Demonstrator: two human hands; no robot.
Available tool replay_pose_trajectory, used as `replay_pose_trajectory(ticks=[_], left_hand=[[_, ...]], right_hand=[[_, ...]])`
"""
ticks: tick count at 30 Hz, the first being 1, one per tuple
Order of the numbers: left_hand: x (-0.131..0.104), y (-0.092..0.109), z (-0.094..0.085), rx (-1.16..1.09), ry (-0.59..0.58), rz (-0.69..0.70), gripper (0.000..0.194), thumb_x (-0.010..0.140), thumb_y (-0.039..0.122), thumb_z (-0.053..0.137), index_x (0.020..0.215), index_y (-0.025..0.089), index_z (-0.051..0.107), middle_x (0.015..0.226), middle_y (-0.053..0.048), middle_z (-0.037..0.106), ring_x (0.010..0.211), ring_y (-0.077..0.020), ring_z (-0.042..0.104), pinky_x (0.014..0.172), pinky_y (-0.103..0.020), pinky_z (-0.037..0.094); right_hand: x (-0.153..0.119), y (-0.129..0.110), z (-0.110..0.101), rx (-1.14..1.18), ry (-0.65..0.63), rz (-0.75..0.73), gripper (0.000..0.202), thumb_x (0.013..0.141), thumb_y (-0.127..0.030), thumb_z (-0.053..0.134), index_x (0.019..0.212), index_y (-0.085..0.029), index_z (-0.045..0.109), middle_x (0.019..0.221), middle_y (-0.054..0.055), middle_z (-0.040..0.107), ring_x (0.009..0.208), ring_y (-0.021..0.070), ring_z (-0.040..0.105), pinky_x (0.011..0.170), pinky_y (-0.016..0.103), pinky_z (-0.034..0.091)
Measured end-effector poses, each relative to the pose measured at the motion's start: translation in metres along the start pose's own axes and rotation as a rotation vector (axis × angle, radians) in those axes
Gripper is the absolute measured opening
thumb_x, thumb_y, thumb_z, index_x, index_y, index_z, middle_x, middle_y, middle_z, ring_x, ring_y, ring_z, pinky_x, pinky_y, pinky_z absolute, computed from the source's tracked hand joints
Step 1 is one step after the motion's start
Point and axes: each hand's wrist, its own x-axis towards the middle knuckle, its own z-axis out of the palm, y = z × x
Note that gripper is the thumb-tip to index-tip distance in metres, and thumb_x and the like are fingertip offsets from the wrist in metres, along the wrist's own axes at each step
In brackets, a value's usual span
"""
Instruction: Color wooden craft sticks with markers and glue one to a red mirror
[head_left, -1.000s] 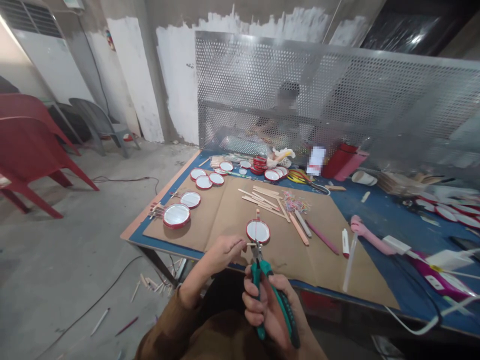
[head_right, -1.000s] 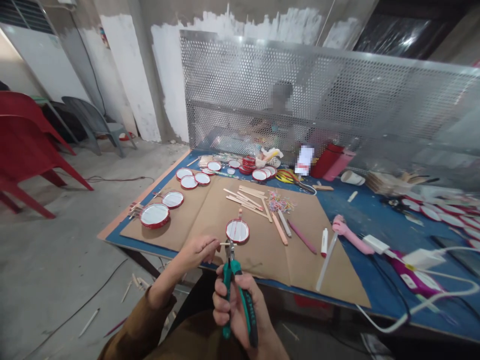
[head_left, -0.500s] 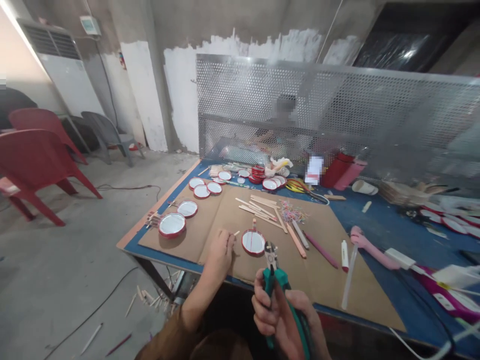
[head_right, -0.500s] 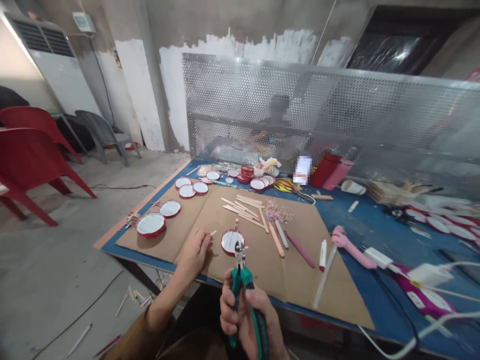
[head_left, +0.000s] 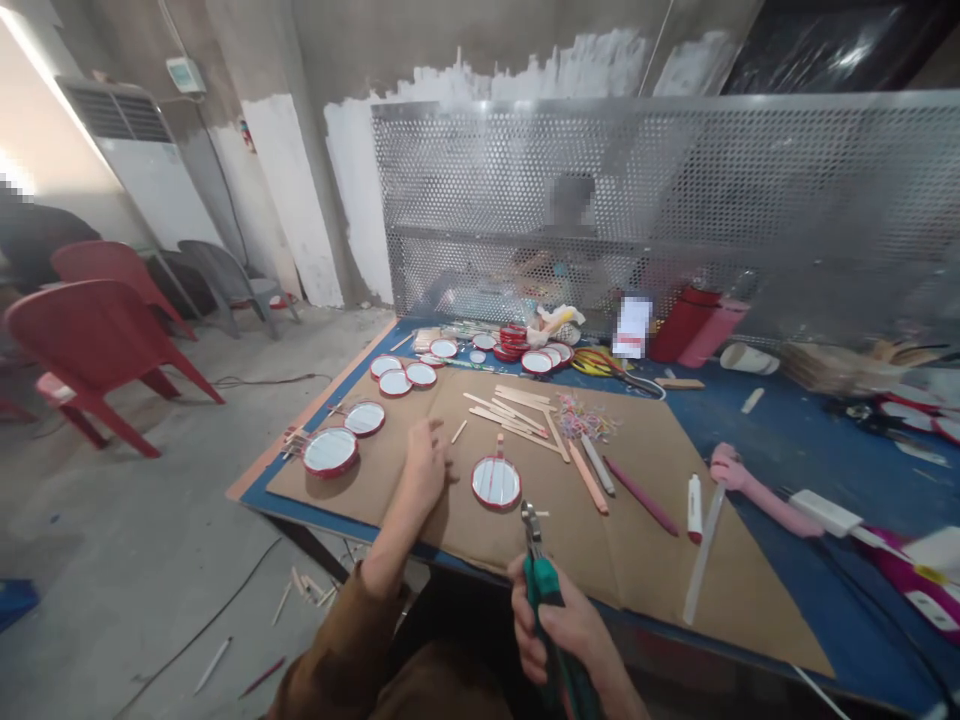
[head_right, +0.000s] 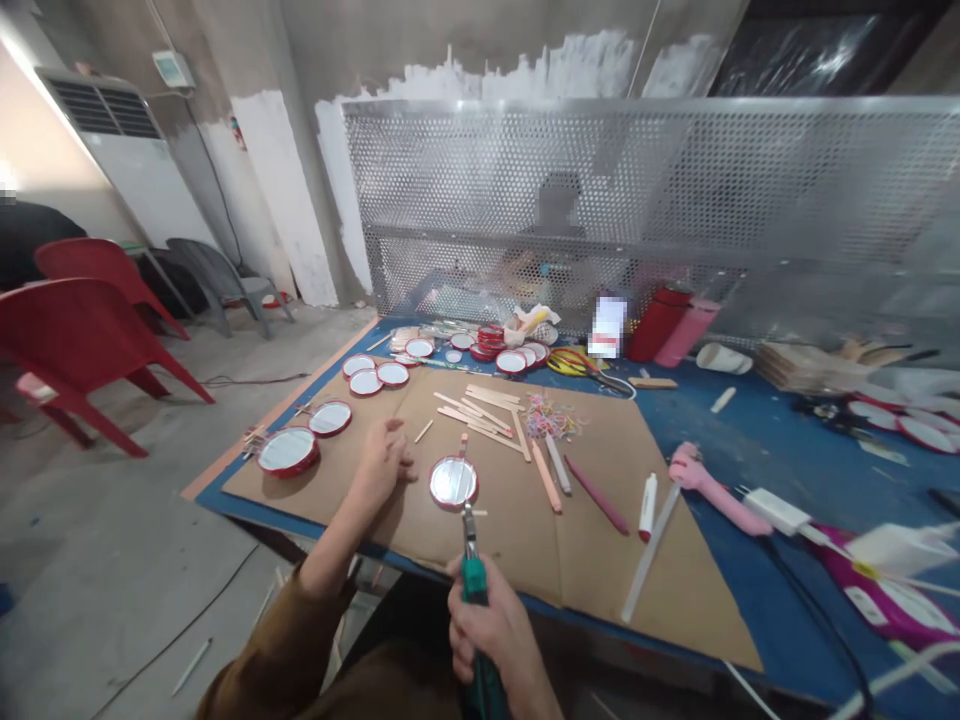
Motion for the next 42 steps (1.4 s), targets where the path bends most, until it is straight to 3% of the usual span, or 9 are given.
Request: replay_pose_trajectory(ticks=[4,6,12,17,25,31,38,40,42], left_hand=[[-0.03,-0.009,-0.014,-0.13,-0.04,0.158,0.02,0.079,0.033,0.06,0.088,0.018,0.051,0.076,0.002,0.055,0.067,-0.0104,0.056,0.065,-0.023,0.049],[-0.038,-0.009,-0.018,-0.171,-0.156,0.201,0.024,0.074,0.036,0.065,0.08,0.018,0.051,0.072,0.003,0.056,0.067,-0.0108,0.055,0.064,-0.023,0.048],[-0.044,-0.006,-0.017,-0.09,-0.3,0.309,0.019,0.074,0.034,0.069,0.078,0.017,0.062,0.078,-0.003,0.068,0.076,-0.0154,0.062,0.074,-0.028,0.051],[-0.045,-0.003,-0.015,-0.213,-0.435,0.22,0.035,0.073,0.039,0.072,0.098,0.016,0.063,0.088,-0.006,0.071,0.082,-0.0181,0.065,0.076,-0.03,0.052],[-0.039,0.007,-0.026,-0.342,-0.725,0.108,0.053,0.074,0.061,0.066,0.096,0.013,0.065,0.087,-0.007,0.066,0.078,-0.0172,0.061,0.074,-0.029,0.049],[-0.039,0.011,-0.031,-0.15,-0.757,0.22,0.038,0.076,0.051,0.067,0.067,0.014,0.062,0.072,-0.002,0.056,0.067,-0.0127,0.051,0.065,-0.024,0.042],[-0.035,0.01,-0.031,-0.192,-0.77,0.296,0.038,0.076,0.05,0.069,0.063,0.014,0.067,0.072,-0.003,0.054,0.075,-0.0148,0.052,0.072,-0.026,0.043],[-0.034,0.006,-0.028,-0.24,-0.658,0.189,0.037,0.074,0.049,0.07,0.063,0.014,0.067,0.067,-0.001,0.056,0.069,-0.0131,0.052,0.069,-0.025,0.043],[-0.032,0.0,-0.023,-0.373,-0.409,0.007,0.036,0.073,0.05,0.071,0.067,0.014,0.067,0.062,0.001,0.056,0.058,-0.0099,0.049,0.059,-0.022,0.041]], right_hand=[[0.013,-0.01,0.007,-0.076,0.03,0.065,0.049,0.062,-0.046,0.076,0.096,-0.022,0.051,0.063,-0.008,0.047,0.043,0.0033,0.037,0.038,0.016,0.03],[0.02,-0.012,0.014,-0.1,0.042,0.132,0.045,0.064,-0.043,0.072,0.096,-0.022,0.05,0.063,-0.009,0.047,0.042,0.0032,0.036,0.038,0.015,0.029],[0.023,-0.01,0.033,-0.057,0.036,0.127,0.042,0.068,-0.046,0.067,0.097,-0.022,0.049,0.066,-0.008,0.048,0.044,0.0031,0.038,0.039,0.016,0.03],[0.022,-0.012,0.031,-0.1,0.043,0.145,0.041,0.068,-0.045,0.065,0.098,-0.021,0.05,0.068,-0.008,0.049,0.045,0.0036,0.039,0.04,0.017,0.031],[0.02,-0.024,0.025,-0.375,-0.003,0.236,0.034,0.069,-0.037,0.062,0.098,-0.021,0.053,0.064,-0.008,0.044,0.046,0.0046,0.033,0.044,0.019,0.024],[0.011,-0.048,0.029,-0.835,0.034,0.13,0.019,0.069,-0.032,0.06,0.083,-0.019,0.058,0.076,-0.002,0.054,0.073,0.0149,0.046,0.064,0.027,0.032],[0.003,-0.054,0.031,-1.37,0.155,0.047,0.022,0.068,-0.036,0.067,0.079,-0.022,0.054,0.071,-0.001,0.057,0.064,0.0153,0.045,0.061,0.029,0.025],[-0.002,-0.055,0.034,-1.526,0.23,-0.04,0.025,0.066,-0.037,0.07,0.079,-0.022,0.055,0.073,0.001,0.06,0.064,0.0164,0.046,0.06,0.029,0.023],[-0.006,-0.059,0.035,-1.664,0.279,-0.08,0.026,0.065,-0.036,0.07,0.082,-0.021,0.057,0.076,0.004,0.063,0.067,0.0189,0.051,0.061,0.029,0.025]])
